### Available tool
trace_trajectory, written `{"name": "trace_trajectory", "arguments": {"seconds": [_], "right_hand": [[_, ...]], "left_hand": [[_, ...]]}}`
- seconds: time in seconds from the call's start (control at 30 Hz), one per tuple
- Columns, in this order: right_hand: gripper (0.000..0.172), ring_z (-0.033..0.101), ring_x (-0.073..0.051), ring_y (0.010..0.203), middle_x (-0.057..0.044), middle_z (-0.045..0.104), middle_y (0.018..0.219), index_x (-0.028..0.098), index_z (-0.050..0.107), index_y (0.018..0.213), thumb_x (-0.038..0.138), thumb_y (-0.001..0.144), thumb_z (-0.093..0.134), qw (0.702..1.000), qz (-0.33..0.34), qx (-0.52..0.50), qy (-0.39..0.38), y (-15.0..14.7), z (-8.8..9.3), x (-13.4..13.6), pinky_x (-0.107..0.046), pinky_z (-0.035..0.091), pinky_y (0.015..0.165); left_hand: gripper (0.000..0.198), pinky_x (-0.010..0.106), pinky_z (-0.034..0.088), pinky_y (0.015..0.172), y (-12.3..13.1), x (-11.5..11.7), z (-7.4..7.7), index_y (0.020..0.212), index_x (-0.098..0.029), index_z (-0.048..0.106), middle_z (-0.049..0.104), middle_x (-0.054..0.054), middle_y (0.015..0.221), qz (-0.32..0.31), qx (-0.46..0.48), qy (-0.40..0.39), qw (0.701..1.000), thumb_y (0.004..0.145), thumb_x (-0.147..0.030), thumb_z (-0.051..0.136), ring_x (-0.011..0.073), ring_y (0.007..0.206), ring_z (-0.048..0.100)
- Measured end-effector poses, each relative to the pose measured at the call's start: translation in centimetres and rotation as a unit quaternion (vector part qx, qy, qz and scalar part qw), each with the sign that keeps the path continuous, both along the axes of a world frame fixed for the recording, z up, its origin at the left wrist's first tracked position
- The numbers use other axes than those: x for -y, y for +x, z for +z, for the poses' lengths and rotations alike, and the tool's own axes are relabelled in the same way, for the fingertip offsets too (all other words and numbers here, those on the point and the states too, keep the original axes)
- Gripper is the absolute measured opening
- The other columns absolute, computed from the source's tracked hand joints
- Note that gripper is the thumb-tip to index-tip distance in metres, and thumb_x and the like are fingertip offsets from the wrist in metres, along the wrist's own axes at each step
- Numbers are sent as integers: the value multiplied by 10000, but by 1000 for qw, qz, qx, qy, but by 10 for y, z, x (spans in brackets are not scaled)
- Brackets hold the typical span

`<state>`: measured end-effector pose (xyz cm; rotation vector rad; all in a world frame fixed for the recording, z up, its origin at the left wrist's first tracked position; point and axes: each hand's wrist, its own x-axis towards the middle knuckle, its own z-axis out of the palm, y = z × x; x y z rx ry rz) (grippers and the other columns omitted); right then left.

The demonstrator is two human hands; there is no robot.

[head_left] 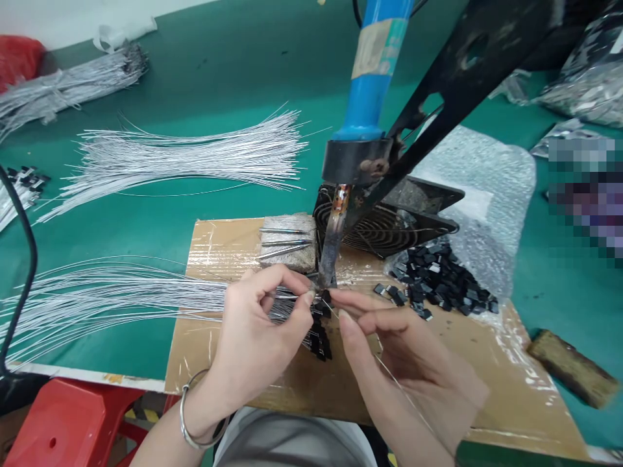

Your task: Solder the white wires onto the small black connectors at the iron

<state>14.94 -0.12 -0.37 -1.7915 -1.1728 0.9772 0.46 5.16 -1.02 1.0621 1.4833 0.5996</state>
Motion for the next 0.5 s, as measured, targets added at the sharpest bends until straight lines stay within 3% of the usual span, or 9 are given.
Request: {"name": "trace_trajectory", "arguments": {"seconds": [0.5], "right_hand": [[138,797,-253,950,-91,817,1027,232,661,812,162,901,741,1000,6,17,15,1,-4,0,-365,675,810]], "left_hand": [[148,330,462,697,1,-2,1,723,-201,669,760,33,820,-4,-5,-3,1000,843,-124,631,216,824,675]]}}
